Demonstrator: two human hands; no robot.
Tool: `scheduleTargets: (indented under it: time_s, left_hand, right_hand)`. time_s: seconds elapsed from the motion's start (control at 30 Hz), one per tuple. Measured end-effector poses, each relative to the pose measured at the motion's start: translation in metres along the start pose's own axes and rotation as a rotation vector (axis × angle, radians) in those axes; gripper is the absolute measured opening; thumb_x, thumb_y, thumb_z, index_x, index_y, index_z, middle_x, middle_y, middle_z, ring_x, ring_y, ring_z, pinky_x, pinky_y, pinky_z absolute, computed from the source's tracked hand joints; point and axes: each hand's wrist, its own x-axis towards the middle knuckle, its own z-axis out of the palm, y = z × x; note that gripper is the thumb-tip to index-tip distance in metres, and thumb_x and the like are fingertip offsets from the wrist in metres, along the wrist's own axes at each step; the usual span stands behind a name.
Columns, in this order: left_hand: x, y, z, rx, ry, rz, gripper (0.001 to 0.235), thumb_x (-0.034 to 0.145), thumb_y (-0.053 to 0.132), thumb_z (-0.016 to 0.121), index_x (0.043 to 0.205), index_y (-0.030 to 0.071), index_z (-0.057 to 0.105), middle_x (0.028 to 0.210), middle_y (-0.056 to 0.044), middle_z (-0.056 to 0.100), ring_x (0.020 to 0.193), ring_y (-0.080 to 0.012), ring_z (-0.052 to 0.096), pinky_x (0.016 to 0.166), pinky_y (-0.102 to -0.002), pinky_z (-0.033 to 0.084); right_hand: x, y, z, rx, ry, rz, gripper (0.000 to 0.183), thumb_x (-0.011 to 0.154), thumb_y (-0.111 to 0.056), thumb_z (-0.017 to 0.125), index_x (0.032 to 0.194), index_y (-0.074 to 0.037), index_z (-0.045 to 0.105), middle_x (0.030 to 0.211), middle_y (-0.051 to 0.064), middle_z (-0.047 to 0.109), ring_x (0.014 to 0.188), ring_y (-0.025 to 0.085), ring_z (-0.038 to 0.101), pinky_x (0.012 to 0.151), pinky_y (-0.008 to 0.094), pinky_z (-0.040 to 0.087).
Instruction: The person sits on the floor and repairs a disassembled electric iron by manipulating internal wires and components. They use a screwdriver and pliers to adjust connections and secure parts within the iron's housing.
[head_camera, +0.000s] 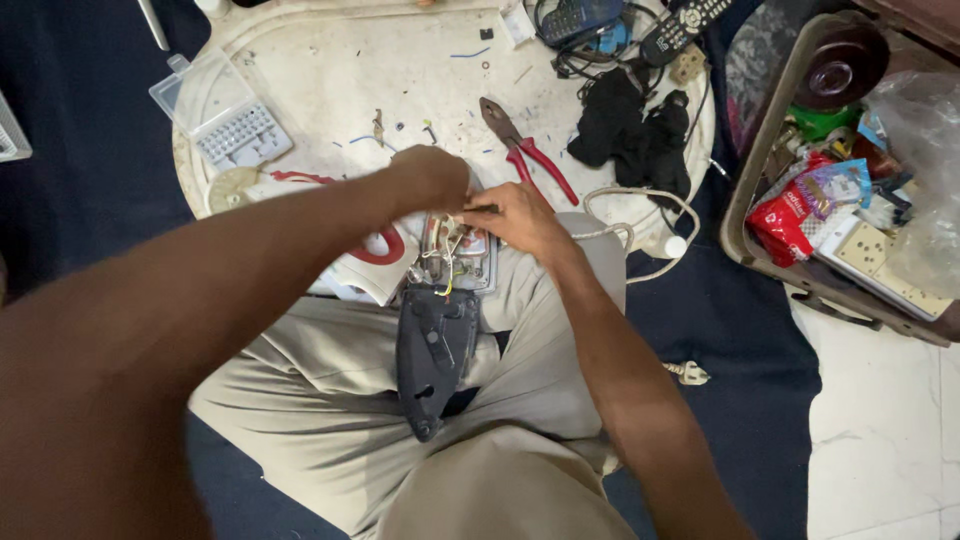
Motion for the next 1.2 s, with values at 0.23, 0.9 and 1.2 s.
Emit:
scheduleTargets:
  time_s: [0.23, 0.9, 1.2]
  left_hand:
    - [-0.049, 0.020, -0.004, 0.671, 0.265, 0.256, 0.017, 0.093, 0.028, 0.066, 0.101, 0.020, 0.079, 0.095, -0.007, 0.078, 0.085, -0.0279, 0.074, 0.072, -0.042, 0.058]
    - [0.006, 0.007, -0.019, 0.092, -0.276, -0.019, 0.021, 0.096, 0.032, 0.067, 0.109, 0.017, 0.072, 0.098, -0.011, 0.078, 0.102, -0.0318, 0.065, 0.077, -0.044, 0.052]
    - [-0.068, 0.026, -0.013, 0.754, 0.283, 0.310, 0.020, 0.095, 0.027, 0.063, 0.098, 0.014, 0.079, 0.100, -0.009, 0.078, 0.097, -0.0312, 0.075, 0.080, -0.044, 0.059]
  right_hand:
    - [-0.002, 0.004, -0.001, 0.105, -0.017, -0.046, 0.027, 0.086, -0.030, 0.078, 0.108, -0.014, 0.080, 0.086, 0.009, 0.079, 0.070, 0.018, 0.071, 0.066, 0.034, 0.053]
    - [0.004, 0.015, 0.014, 0.205, 0.062, -0.172, 0.033, 0.085, -0.032, 0.080, 0.104, -0.005, 0.077, 0.091, 0.012, 0.077, 0.076, 0.018, 0.073, 0.068, 0.033, 0.056]
    - [0.005, 0.019, 0.008, 0.097, 0.030, -0.184, 0.026, 0.089, -0.029, 0.078, 0.103, -0.007, 0.080, 0.084, 0.012, 0.077, 0.072, 0.018, 0.071, 0.069, 0.034, 0.054]
